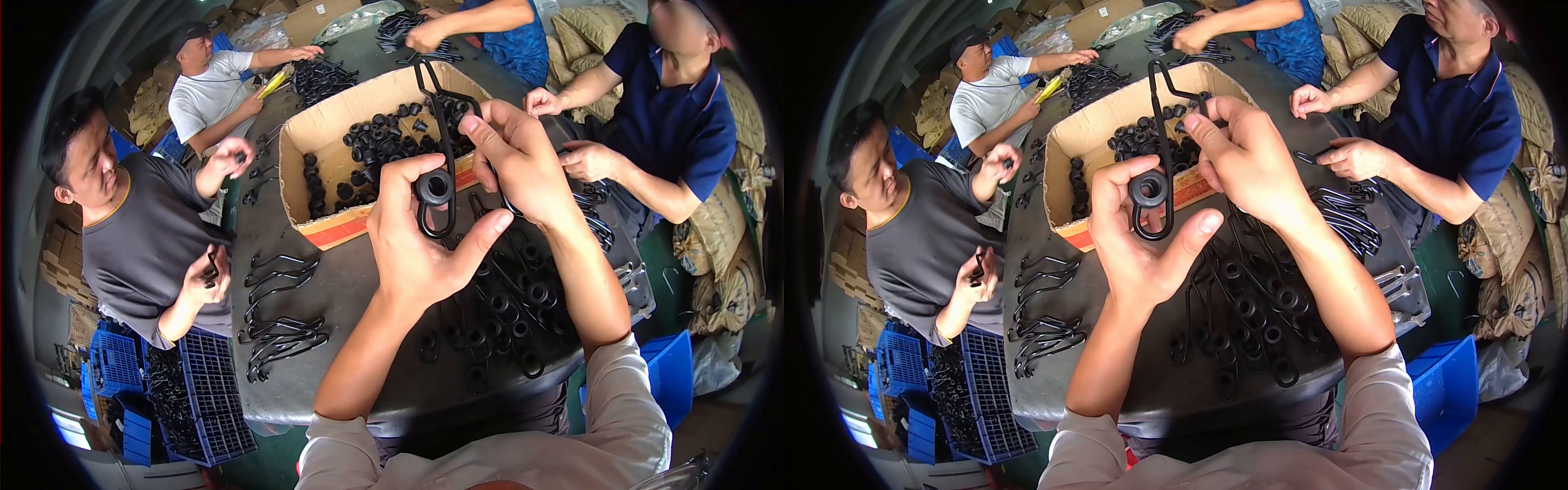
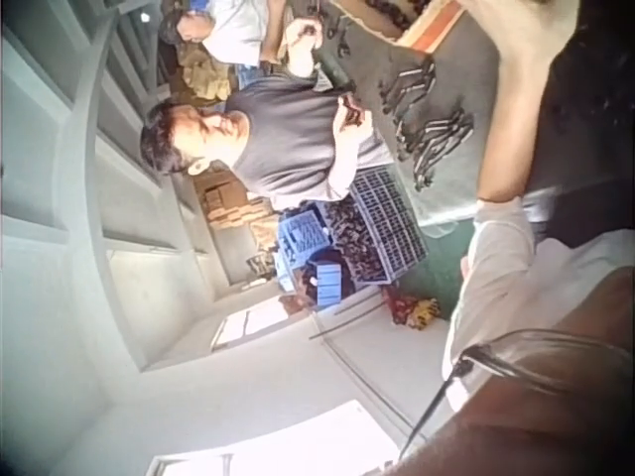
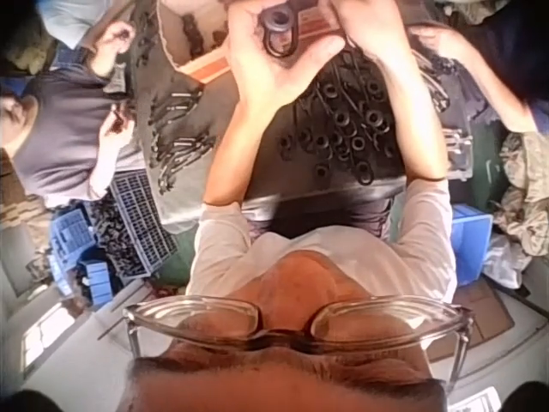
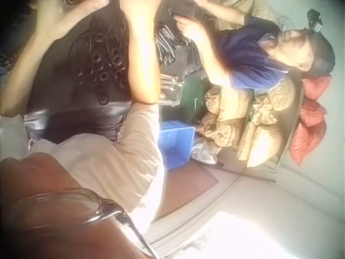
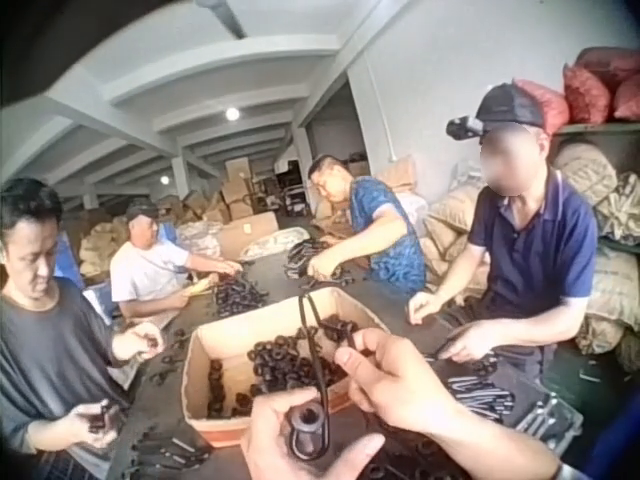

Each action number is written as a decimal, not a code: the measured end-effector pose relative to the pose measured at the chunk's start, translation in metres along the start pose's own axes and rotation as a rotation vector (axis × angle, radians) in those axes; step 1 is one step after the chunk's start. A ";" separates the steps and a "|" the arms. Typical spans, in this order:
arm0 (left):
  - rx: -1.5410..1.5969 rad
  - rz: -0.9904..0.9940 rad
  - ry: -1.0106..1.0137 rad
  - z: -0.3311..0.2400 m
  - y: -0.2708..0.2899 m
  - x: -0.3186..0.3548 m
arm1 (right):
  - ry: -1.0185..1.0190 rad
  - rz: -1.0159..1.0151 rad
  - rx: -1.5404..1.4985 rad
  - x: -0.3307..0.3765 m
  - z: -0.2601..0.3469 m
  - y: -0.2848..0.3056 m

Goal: Assembling rubber rings onto black metal hooks at a workshop table.

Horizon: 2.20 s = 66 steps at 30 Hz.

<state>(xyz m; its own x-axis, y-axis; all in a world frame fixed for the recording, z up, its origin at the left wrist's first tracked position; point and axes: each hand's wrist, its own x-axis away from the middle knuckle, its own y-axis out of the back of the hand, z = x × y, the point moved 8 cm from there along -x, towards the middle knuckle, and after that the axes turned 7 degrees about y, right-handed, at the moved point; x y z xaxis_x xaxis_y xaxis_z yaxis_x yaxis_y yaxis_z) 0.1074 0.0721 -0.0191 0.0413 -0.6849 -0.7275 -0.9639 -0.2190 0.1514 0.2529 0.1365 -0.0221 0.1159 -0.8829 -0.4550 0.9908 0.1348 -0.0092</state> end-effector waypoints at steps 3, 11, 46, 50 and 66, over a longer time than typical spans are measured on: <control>-0.075 -0.092 0.027 0.004 0.003 0.005 | -0.002 0.006 0.076 0.003 -0.004 -0.004; -0.105 -0.241 -0.134 0.007 0.017 0.006 | 0.040 -0.031 0.145 0.009 0.008 -0.015; -0.299 0.900 0.633 0.066 0.039 0.011 | -0.176 0.527 0.272 0.023 -0.023 -0.044; -0.018 0.716 0.771 0.059 0.034 0.005 | -0.154 0.533 0.163 0.026 -0.009 -0.047; 0.189 0.518 1.072 0.068 -0.017 0.144 | -0.018 0.477 0.892 0.129 -0.034 0.001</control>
<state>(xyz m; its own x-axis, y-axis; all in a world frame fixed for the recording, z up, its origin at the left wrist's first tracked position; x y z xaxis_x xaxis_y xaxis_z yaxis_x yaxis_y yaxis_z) 0.1116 0.0247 -0.1718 -0.2506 -0.9103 0.3296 -0.9504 0.2962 0.0955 0.2662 0.0377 -0.1114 0.5070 -0.8322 -0.2243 0.5304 0.0961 0.8423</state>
